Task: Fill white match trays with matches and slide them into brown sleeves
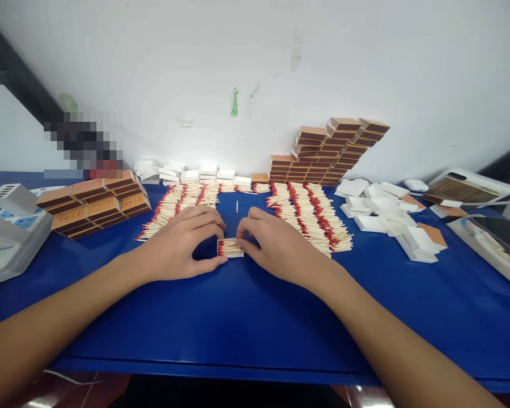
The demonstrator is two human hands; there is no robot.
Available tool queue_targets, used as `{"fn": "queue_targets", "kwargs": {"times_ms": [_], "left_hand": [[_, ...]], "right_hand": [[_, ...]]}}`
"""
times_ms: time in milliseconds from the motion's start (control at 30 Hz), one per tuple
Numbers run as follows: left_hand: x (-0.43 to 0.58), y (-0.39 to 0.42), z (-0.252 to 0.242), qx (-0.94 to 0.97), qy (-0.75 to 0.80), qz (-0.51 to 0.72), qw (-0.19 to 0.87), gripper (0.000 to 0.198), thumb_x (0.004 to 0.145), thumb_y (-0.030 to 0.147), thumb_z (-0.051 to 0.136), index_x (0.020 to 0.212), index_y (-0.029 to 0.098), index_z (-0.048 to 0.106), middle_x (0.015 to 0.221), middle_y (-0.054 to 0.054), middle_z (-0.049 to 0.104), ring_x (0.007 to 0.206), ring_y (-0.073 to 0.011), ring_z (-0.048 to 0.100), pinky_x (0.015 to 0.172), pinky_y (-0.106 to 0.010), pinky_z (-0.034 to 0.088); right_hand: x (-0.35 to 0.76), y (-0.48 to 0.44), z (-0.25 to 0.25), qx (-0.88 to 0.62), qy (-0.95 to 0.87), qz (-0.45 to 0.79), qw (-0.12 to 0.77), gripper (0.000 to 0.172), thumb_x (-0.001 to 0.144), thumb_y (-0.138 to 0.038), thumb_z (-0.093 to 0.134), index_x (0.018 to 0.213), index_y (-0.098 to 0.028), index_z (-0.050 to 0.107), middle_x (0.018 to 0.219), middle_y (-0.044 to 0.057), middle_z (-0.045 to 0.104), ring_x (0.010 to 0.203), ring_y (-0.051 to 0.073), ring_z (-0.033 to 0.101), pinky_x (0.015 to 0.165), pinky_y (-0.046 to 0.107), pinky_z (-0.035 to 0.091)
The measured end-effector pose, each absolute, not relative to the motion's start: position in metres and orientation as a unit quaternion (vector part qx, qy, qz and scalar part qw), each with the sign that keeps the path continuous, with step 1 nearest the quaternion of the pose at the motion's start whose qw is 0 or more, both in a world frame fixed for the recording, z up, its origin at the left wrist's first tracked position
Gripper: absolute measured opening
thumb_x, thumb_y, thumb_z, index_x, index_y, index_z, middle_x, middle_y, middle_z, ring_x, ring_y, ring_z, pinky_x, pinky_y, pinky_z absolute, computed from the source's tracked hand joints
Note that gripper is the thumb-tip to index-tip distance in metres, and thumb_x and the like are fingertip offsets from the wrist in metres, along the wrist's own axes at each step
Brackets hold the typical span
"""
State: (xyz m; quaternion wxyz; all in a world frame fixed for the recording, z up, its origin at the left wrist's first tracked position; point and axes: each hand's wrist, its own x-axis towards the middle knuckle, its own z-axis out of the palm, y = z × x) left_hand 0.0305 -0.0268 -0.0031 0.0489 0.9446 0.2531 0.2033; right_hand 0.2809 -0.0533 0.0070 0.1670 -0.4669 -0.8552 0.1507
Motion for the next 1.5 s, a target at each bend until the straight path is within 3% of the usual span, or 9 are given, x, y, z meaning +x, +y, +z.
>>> {"fn": "queue_targets", "kwargs": {"times_ms": [300,467,600,767,867,1033,1500], "left_hand": [[0.030,-0.026,-0.004,0.945,0.253,0.202,0.043,0.026,0.096,0.044,0.069,0.105,0.020,0.066,0.117,-0.009,0.071,0.124,-0.0304,0.059,0.113,-0.049,0.046],[0.030,-0.026,-0.004,0.944,0.250,0.210,0.046,0.024,0.096,0.043,0.069,0.103,0.020,0.066,0.117,-0.009,0.071,0.124,-0.0304,0.060,0.113,-0.049,0.046],[0.029,-0.027,-0.003,0.942,0.254,0.212,0.055,0.024,0.095,0.043,0.070,0.105,0.021,0.067,0.116,-0.009,0.071,0.122,-0.0301,0.061,0.111,-0.049,0.048],[0.027,-0.026,-0.003,0.942,0.265,0.198,0.051,0.030,0.094,0.046,0.072,0.107,0.020,0.068,0.118,-0.010,0.071,0.125,-0.0325,0.060,0.112,-0.052,0.047],[0.026,-0.026,-0.004,0.943,0.264,0.196,0.049,0.030,0.094,0.046,0.072,0.106,0.018,0.069,0.119,-0.011,0.071,0.127,-0.0328,0.059,0.115,-0.053,0.046],[0.026,-0.026,-0.006,0.940,0.264,0.209,0.047,0.028,0.094,0.046,0.070,0.103,0.019,0.069,0.118,-0.011,0.071,0.128,-0.0326,0.058,0.116,-0.053,0.046],[0.026,-0.025,-0.007,0.943,0.261,0.204,0.038,0.032,0.096,0.048,0.068,0.105,0.018,0.069,0.118,-0.010,0.070,0.129,-0.0315,0.057,0.118,-0.050,0.044]], "right_hand": [[0.278,-0.054,0.003,-0.458,-0.858,0.150,0.177,0.013,0.104,-0.027,0.055,0.097,-0.022,0.064,0.099,0.004,0.061,0.077,0.017,0.059,0.071,0.033,0.044],[0.282,-0.026,0.003,-0.457,-0.855,0.101,0.225,0.017,0.104,-0.020,0.052,0.110,-0.021,0.068,0.102,0.007,0.063,0.091,0.022,0.062,0.081,0.036,0.048],[0.278,0.016,0.006,-0.463,-0.874,0.060,0.135,0.027,0.102,-0.016,0.054,0.125,-0.022,0.066,0.121,0.012,0.060,0.102,0.026,0.064,0.086,0.038,0.050],[0.272,0.046,0.013,-0.454,-0.884,0.098,0.056,0.007,0.099,-0.019,0.062,0.102,-0.017,0.068,0.110,0.012,0.061,0.098,0.025,0.063,0.087,0.037,0.049],[0.275,0.040,0.015,-0.454,-0.880,0.123,0.065,0.009,0.100,-0.022,0.060,0.094,-0.018,0.066,0.106,0.011,0.062,0.095,0.024,0.062,0.085,0.037,0.048],[0.278,-0.006,0.020,-0.438,-0.871,0.174,0.140,0.024,0.107,-0.040,0.050,0.098,-0.022,0.063,0.104,0.007,0.062,0.091,0.022,0.060,0.081,0.037,0.048],[0.272,-0.046,0.010,-0.445,-0.861,0.198,0.145,0.011,0.104,-0.024,0.057,0.098,-0.022,0.066,0.103,0.004,0.061,0.085,0.017,0.060,0.076,0.034,0.046]]}}
